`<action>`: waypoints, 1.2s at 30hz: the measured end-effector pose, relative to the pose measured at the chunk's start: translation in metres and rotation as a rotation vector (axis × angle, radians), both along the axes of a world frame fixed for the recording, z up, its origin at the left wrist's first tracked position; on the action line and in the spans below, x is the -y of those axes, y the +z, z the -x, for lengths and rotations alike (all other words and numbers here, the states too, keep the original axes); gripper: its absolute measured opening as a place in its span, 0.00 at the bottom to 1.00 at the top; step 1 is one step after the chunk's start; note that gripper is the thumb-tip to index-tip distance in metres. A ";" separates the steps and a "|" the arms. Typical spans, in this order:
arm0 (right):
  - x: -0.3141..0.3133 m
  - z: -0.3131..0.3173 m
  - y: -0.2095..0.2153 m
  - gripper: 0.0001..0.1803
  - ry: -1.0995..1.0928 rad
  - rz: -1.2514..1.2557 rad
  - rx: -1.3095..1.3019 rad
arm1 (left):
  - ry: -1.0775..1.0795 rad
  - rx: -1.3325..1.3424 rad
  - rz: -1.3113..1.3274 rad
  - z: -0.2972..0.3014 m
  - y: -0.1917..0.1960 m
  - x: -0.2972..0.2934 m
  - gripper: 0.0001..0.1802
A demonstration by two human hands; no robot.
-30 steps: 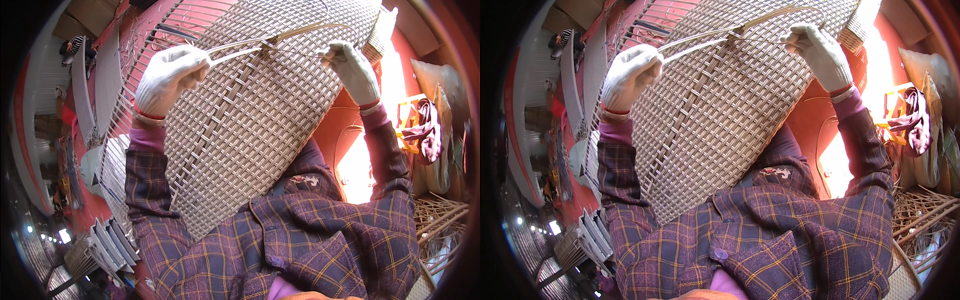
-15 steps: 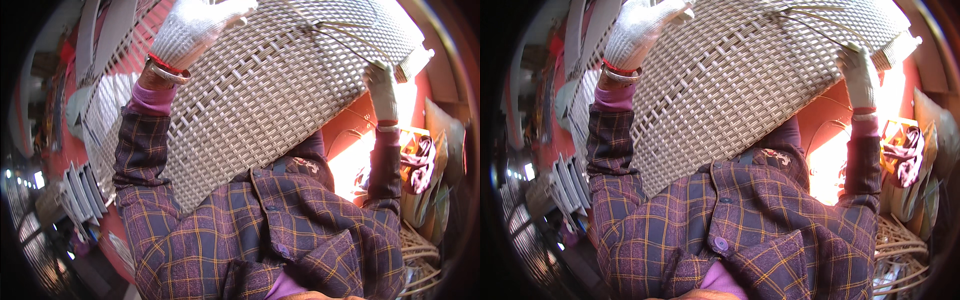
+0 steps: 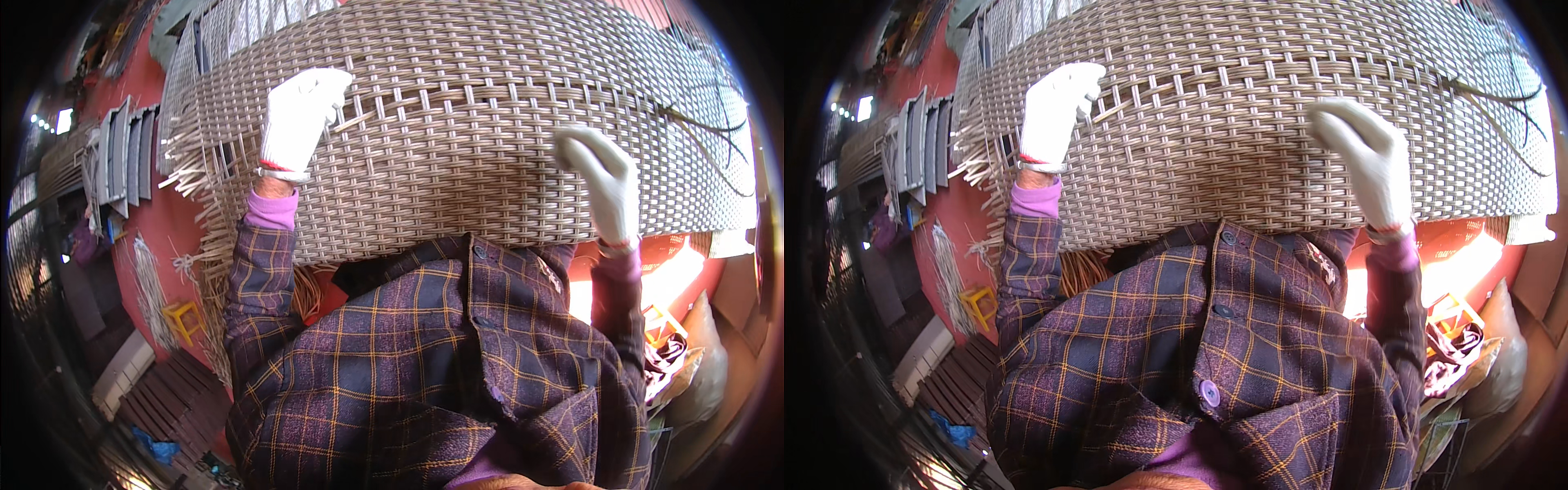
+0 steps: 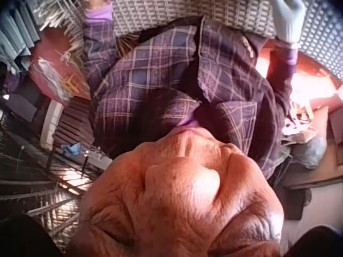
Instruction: The person weaves a large basket by hand, interlacing thin strips through a pre-formed frame. They repeatedly adjust the basket's position and tuck in loose ends to maintain a tight weave.
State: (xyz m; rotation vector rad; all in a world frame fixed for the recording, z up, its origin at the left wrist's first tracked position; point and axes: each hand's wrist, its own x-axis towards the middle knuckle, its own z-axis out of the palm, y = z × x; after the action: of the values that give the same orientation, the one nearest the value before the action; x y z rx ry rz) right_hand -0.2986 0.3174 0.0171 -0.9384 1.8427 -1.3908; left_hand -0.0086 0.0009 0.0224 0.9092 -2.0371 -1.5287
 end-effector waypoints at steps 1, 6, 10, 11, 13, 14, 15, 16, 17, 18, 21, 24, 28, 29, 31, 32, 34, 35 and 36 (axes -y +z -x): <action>0.029 -0.011 0.003 0.13 0.116 0.059 -0.055 | -0.001 -0.003 0.019 -0.009 -0.001 0.002 0.13; 0.132 -0.050 -0.001 0.13 0.331 0.141 -0.475 | -0.219 0.292 0.804 -0.032 -0.010 -0.011 0.09; 0.164 -0.065 -0.014 0.14 0.390 0.128 -0.583 | -0.149 0.320 0.798 -0.033 -0.022 -0.025 0.13; 0.168 -0.067 -0.017 0.14 0.394 0.128 -0.591 | -0.161 0.329 0.840 -0.032 -0.025 -0.026 0.13; 0.172 -0.068 -0.021 0.14 0.414 0.116 -0.692 | -0.182 0.342 0.924 -0.030 -0.033 -0.023 0.12; 0.174 -0.069 -0.022 0.13 0.430 0.103 -0.779 | -0.226 0.258 1.059 -0.028 -0.037 -0.019 0.11; 0.175 -0.069 -0.023 0.13 0.445 0.092 -0.866 | -0.249 0.276 1.060 -0.027 -0.039 -0.014 0.11; 0.176 -0.069 -0.024 0.13 0.451 0.108 -0.904 | -0.274 0.295 1.060 -0.027 -0.041 -0.009 0.10; 0.177 -0.069 -0.025 0.12 0.456 0.125 -0.940 | -0.312 0.327 1.078 -0.027 -0.043 -0.005 0.10; 0.179 -0.069 -0.025 0.12 0.462 0.143 -0.976 | -0.350 0.266 1.196 -0.028 -0.043 0.000 0.09; 0.183 -0.070 -0.026 0.10 0.504 0.040 -0.977 | -0.389 0.174 1.189 -0.029 -0.041 0.010 0.10; 0.185 -0.070 -0.027 0.10 0.532 0.023 -1.097 | -0.399 0.137 1.148 -0.027 -0.039 0.014 0.11; 0.186 -0.070 -0.031 0.10 0.550 0.023 -1.196 | -0.379 0.176 1.106 -0.022 -0.043 0.016 0.13; 0.187 -0.070 -0.033 0.10 0.548 0.023 -1.184 | -0.373 0.168 1.125 -0.022 -0.045 0.017 0.13; 0.187 -0.069 -0.035 0.10 0.549 0.026 -1.171 | -0.375 0.154 1.193 -0.021 -0.050 0.021 0.14; 0.188 -0.068 -0.036 0.10 0.553 0.030 -1.172 | -0.387 0.156 1.218 -0.021 -0.052 0.023 0.15; 0.189 -0.067 -0.037 0.10 0.563 0.033 -1.156 | -0.391 0.152 1.279 -0.021 -0.055 0.026 0.17; 0.190 -0.065 -0.036 0.10 0.569 0.033 -1.140 | -0.410 0.128 1.320 -0.022 -0.055 0.028 0.17; 0.189 -0.066 -0.034 0.10 0.581 0.024 -1.121 | -0.408 0.092 1.369 -0.022 -0.055 0.028 0.17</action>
State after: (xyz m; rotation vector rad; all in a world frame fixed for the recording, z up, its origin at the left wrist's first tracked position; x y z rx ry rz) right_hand -0.2331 0.1285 -0.0173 -2.3406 1.9422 -0.4971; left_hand 0.0135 -0.0269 -0.0330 -0.0073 -2.6660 0.0510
